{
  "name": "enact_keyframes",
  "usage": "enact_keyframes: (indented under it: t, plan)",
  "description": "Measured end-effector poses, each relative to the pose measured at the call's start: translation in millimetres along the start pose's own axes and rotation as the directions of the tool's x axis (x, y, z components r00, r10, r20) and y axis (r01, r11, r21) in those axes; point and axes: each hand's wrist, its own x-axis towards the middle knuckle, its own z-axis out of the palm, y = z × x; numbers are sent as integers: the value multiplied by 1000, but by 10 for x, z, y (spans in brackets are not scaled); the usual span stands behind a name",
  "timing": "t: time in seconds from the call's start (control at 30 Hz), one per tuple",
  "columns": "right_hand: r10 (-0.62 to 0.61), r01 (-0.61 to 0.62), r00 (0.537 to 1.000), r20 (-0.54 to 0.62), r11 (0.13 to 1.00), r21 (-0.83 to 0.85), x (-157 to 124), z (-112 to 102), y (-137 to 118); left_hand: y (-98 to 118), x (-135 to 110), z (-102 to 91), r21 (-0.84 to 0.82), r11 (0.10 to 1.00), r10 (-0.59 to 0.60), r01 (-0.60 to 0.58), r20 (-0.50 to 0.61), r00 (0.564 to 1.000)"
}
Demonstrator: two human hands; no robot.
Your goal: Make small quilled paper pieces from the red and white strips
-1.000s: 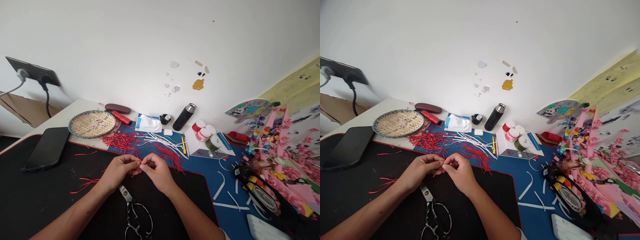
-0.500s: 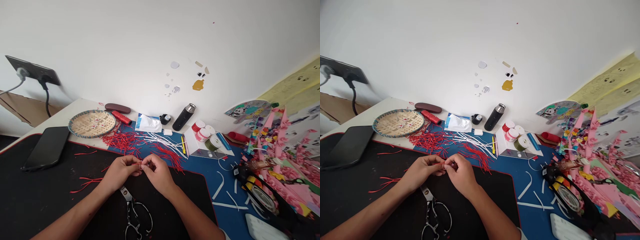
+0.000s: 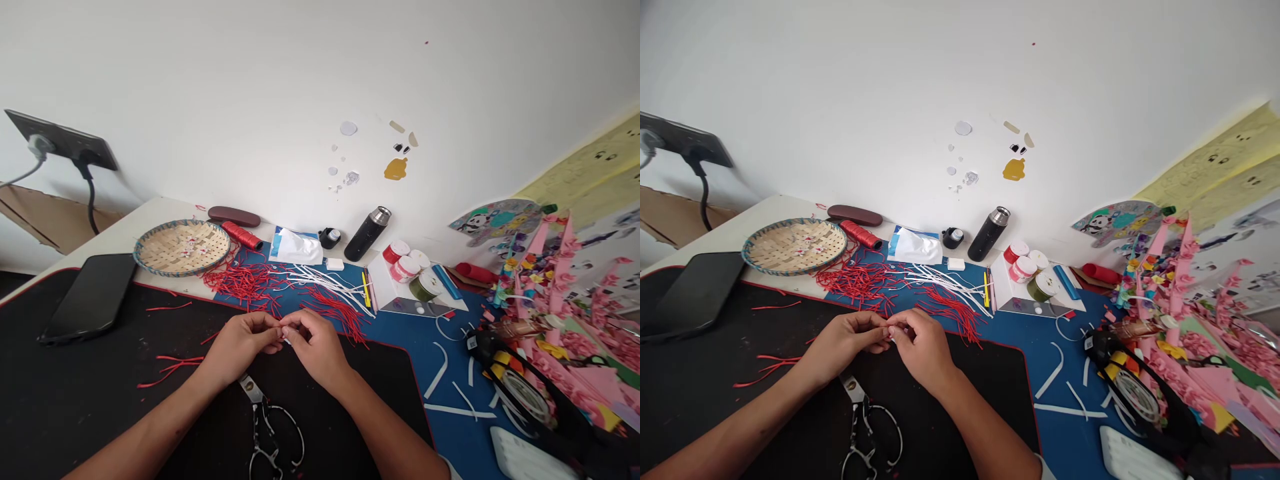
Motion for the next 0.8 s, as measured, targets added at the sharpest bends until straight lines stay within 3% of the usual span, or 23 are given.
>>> enact_keyframes:
  t: [0.4, 0.63, 0.8]
  plan:
    - [4, -3, 1000, 8, 996, -87, -11, -36, 11, -25, -10, -3, 71, 996, 58, -58, -8, 998]
    - [81, -78, 996, 31, 993, -92, 3, -39, 12, -8, -32, 18, 103, 993, 62, -60, -13, 998]
    - [122, -119, 992, 43, 990, -76, 9, -41, 32, 15, -56, -2, 228, 968, 111, -104, -20, 994]
